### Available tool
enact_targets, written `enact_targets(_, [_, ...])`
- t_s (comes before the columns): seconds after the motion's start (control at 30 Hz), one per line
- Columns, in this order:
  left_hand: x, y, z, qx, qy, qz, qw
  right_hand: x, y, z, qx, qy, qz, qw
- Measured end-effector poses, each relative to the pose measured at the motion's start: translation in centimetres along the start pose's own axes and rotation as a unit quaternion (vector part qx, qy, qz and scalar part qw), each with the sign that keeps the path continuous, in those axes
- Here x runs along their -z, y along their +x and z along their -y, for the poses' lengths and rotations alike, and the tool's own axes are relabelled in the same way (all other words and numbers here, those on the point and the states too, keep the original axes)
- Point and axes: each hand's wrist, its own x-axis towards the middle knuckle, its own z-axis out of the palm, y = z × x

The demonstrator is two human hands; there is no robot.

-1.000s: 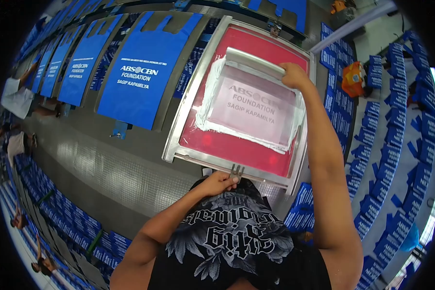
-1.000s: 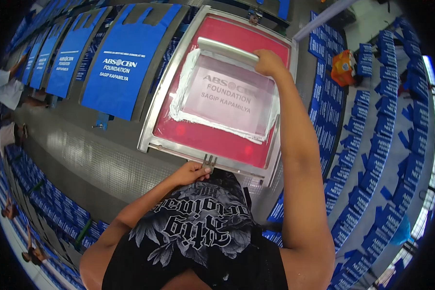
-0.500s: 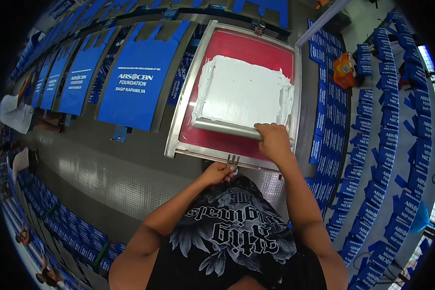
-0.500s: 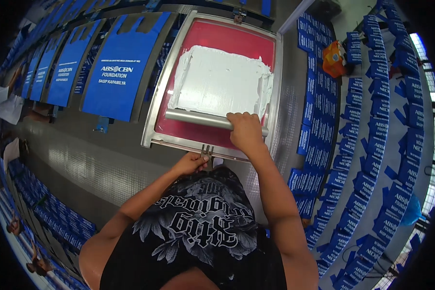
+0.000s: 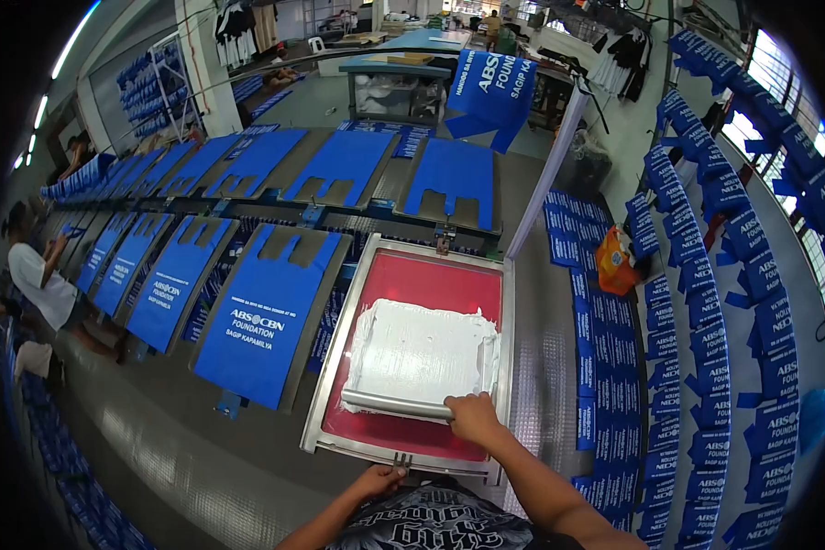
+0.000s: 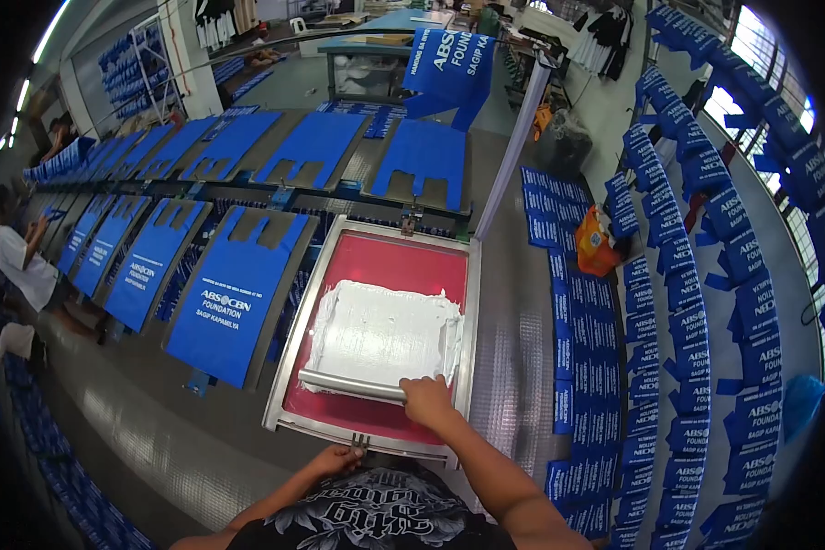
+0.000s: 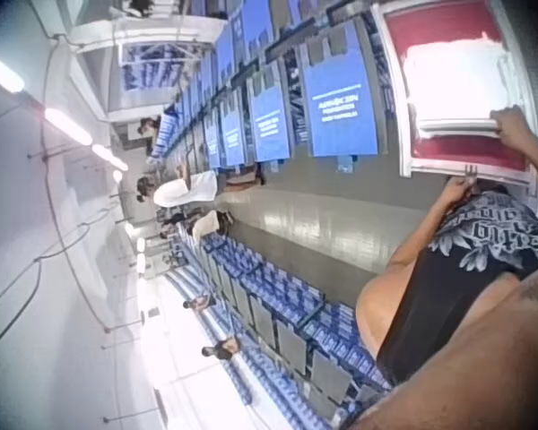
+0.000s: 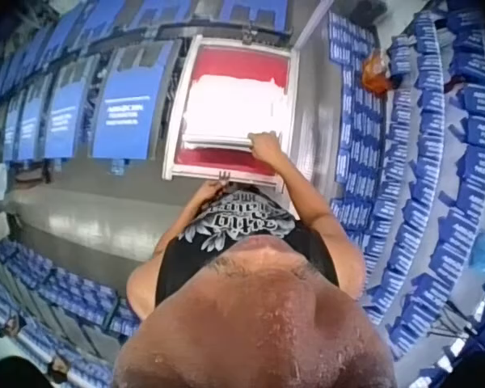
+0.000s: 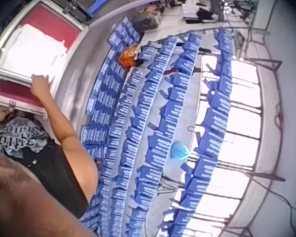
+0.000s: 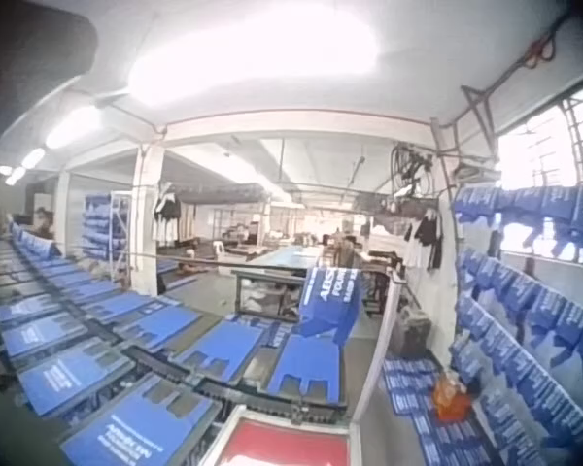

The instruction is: Applying white ink to a screen and using a squeegee to print onto garments.

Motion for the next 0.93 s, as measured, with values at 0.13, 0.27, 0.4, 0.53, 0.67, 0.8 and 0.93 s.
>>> enact_targets(0.13, [0.9,0.2,0.4,-0.049,0.027,0.032,0.998,-2.1,0.4,-0.6,-0.019,-0.027,-0.01,0.999])
enact_targets(0.27, [3.4,-2.0,-5.2,-0.098,0.341,0.068,0.933,-2.0,-0.1,-0.6,-0.064,-0.037,0.002,0.997])
enact_targets(0.4, [6.2,-4.7,-5.9,-0.204,0.296,0.021,0.933,-1.9,-0.7,0.2,-0.121,-0.067,0.039,0.99])
enact_targets(0.53, [10.2,-6.3,-5.5,-0.201,0.33,0.009,0.922,-1.4,-0.9,0.7,-0.186,-0.037,-0.012,0.982])
enact_targets(0.67, [13.4,-6.8,-1.2,-0.13,0.356,-0.004,0.925,-2.4,-0.2,-0.3,-0.204,-0.034,0.001,0.978])
enact_targets(0.8, [16.1,-6.9,3.9,-0.11,0.413,-0.05,0.903,-1.2,0.2,-0.1,-0.211,-0.012,0.034,0.977])
enact_targets(0.93, [17.4,-5.8,7.8,-0.02,0.356,-0.044,0.933,-1.2,0.7,-0.4,-0.208,0.004,0.038,0.977])
